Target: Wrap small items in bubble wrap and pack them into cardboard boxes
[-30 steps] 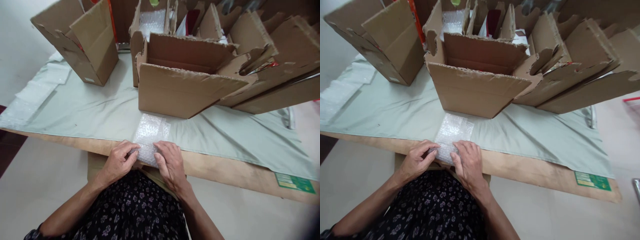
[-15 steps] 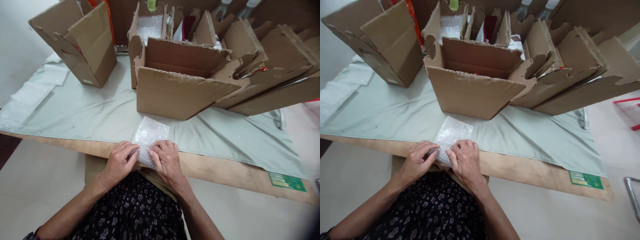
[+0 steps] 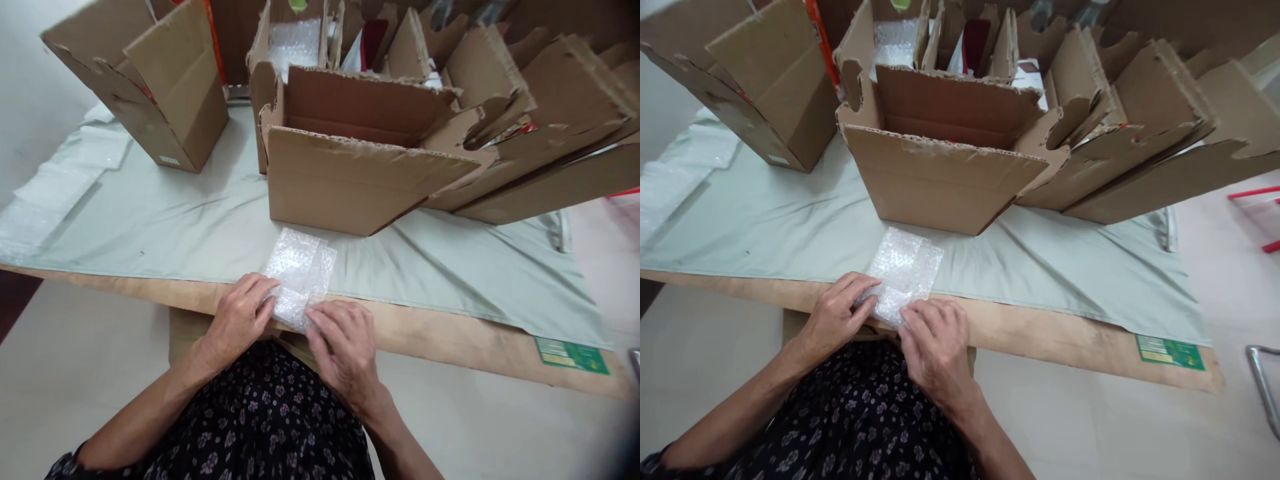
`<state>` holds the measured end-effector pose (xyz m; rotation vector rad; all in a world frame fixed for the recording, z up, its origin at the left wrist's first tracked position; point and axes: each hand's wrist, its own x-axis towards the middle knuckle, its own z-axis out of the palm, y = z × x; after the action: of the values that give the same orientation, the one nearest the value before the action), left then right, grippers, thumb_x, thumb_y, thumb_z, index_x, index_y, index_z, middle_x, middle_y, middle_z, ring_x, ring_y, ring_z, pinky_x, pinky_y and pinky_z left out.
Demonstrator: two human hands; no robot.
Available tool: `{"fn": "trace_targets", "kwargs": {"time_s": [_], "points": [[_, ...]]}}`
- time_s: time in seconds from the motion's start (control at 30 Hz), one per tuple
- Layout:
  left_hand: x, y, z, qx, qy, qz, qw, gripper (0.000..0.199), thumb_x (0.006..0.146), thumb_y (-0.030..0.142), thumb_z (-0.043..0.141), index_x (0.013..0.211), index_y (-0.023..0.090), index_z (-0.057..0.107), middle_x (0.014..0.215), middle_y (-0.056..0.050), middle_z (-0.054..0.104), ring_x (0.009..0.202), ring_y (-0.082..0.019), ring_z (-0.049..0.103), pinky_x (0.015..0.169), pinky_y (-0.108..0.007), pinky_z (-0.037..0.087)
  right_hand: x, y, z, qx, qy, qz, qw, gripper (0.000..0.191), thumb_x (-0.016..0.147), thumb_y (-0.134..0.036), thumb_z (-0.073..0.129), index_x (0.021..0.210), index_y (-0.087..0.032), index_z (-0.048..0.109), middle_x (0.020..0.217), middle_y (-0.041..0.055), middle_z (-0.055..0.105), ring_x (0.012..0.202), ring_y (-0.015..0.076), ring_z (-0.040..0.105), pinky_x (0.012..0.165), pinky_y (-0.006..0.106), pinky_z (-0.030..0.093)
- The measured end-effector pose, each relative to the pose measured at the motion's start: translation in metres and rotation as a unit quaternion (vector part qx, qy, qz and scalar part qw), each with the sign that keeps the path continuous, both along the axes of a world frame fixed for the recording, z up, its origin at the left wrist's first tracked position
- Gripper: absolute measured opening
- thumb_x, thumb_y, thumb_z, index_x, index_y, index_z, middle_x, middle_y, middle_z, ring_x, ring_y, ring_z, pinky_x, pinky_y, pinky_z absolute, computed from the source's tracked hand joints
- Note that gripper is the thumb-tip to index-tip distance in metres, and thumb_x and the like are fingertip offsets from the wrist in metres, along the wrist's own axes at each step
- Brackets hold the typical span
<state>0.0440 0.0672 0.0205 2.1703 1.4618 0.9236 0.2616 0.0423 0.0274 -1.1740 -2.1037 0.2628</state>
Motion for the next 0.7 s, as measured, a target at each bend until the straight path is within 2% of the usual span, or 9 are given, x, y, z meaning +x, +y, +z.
{"fn": "trace_targets", "kwargs": {"time_s": [0.2,0.33,0.43,0.53,0.63,0.7], "points": [[0.0,-0.002,0.001,-0.003,0.005,-0.003,1.0,0.024,0.1,0.01,0.054,0.119,0.019,0.066,0.106,-0.007,0.068,0.101,-0.021,0.069,0.09,-0.037,0.06,-0.007,-0.001,-0.015,-0.044,-0.087,0.016,0.995,0.031,0.099,-0.027,0.065,0.129,-0.019,0.062,0.121,0.0111,0.073,0.109,0.0295,0.062,0.095,0.048,0.045],[-0.003,-0.008,0.008,0.069,0.039,0.021,0.997,0.027,0.098,0.008,0.057,0.121,0.019,0.066,0.118,-0.011,0.066,0.109,-0.024,0.066,0.096,-0.041,0.059,-0.007,0.002,-0.017,-0.033,-0.086,0.015,0.996,0.026,0.099,-0.025,0.064,0.124,-0.019,0.063,0.118,0.01,0.073,0.107,0.0284,0.062,0.095,0.047,0.043],[-0.009,-0.012,0.012,0.125,0.065,0.027,0.99,0.035,0.094,0.004,0.06,0.126,0.02,0.065,0.129,-0.015,0.064,0.118,-0.028,0.064,0.1,-0.046,0.057,-0.008,0.003,-0.018,-0.035,-0.071,0.012,0.997,0.023,0.099,-0.024,0.063,0.121,-0.022,0.064,0.117,0.0079,0.073,0.107,0.0274,0.062,0.095,0.046,0.044],[-0.013,-0.014,0.011,0.135,0.08,-0.02,0.987,0.039,0.092,0.001,0.061,0.125,0.02,0.066,0.129,-0.014,0.067,0.127,-0.031,0.061,0.106,-0.05,0.055,-0.01,0.003,-0.02,-0.032,-0.055,0.003,0.998,0.021,0.099,-0.023,0.061,0.12,-0.023,0.065,0.115,0.0071,0.074,0.105,0.0265,0.062,0.093,0.045,0.044],[-0.014,-0.014,0.005,0.099,0.095,-0.081,0.987,0.034,0.093,0.001,0.058,0.12,0.019,0.067,0.128,-0.012,0.07,0.13,-0.031,0.06,0.107,-0.049,0.054,-0.01,0.003,-0.022,-0.025,-0.045,-0.002,0.999,0.02,0.099,-0.02,0.062,0.118,-0.021,0.067,0.113,0.0077,0.074,0.103,0.0263,0.061,0.091,0.044,0.044],[-0.015,-0.014,0.002,0.078,0.106,-0.089,0.987,0.03,0.095,0.004,0.057,0.12,0.018,0.066,0.129,-0.014,0.07,0.131,-0.032,0.06,0.108,-0.05,0.054,-0.01,0.003,-0.022,-0.027,-0.04,0.0,0.999,0.02,0.099,-0.019,0.063,0.118,-0.02,0.068,0.113,0.0076,0.074,0.104,0.0259,0.061,0.091,0.043,0.044]]}}
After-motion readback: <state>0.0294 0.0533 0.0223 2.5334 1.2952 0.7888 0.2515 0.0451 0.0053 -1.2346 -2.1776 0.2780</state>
